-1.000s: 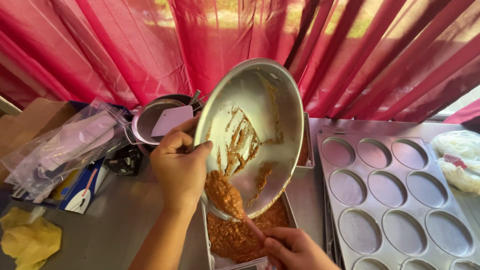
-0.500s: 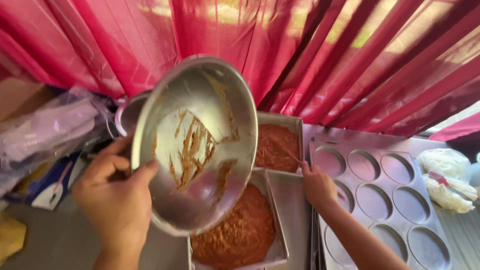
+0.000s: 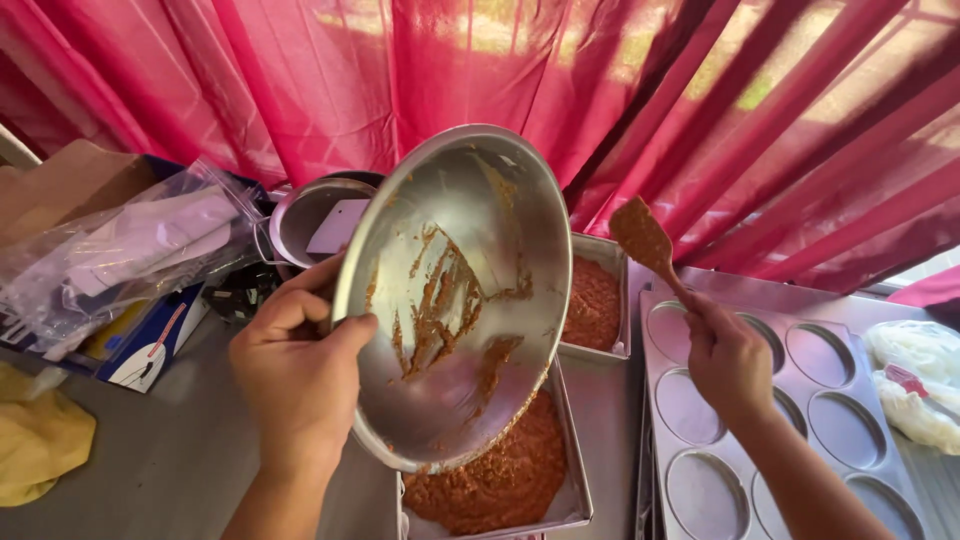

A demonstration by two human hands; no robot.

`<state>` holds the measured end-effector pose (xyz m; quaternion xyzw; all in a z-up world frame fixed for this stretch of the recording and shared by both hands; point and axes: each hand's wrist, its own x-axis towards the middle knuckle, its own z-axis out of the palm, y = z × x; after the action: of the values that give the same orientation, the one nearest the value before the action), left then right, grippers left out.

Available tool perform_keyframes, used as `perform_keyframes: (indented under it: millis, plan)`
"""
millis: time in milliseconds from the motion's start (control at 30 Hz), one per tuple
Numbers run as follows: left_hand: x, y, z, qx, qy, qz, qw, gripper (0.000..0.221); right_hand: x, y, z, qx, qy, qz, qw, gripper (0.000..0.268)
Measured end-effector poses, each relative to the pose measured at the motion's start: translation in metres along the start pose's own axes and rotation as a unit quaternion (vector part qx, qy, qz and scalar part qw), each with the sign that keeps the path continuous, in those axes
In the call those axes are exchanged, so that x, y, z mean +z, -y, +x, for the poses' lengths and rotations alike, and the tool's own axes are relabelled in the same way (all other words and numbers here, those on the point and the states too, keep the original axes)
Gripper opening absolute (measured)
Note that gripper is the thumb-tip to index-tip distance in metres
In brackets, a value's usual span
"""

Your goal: The person pours a thick reddish-brown batter from a large metal mixing bowl into two square baking pans lined with parchment paper. They use a pink spatula to scrape the bowl and spread the batter evenly in each pan, then place the pans on a digital scale to check the weight.

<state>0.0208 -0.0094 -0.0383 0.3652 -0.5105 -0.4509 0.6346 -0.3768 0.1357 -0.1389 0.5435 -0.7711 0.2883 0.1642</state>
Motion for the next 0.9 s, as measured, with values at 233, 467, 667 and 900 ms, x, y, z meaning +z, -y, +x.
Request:
perform_keyframes:
  millis: [233, 467, 667, 900]
  plan:
    - [0.017, -0.012, -0.014, 0.02, 0.066, 0.01, 0.998, 0.026, -0.04, 0.039, 0.043, -0.19, 0.0, -0.132, 0.973, 0.035]
    - [0.029, -0.043, -0.015, 0.082, 0.09, 0.011, 0.992, 0.03, 0.022, 0.041, -0.078, -0.019, 0.222, -0.102, 0.969, 0.05]
    - [0.045, -0.047, -0.022, 0.162, 0.132, 0.067, 0.976, 0.029, 0.058, 0.154, -0.17, 0.098, 0.169, 0.288, 0.937, 0.027]
    - [0.035, -0.027, -0.035, 0.2, 0.117, 0.106, 0.967, 0.026, 0.0, 0.234, -0.097, 0.329, 0.39, 0.593, 0.622, 0.025]
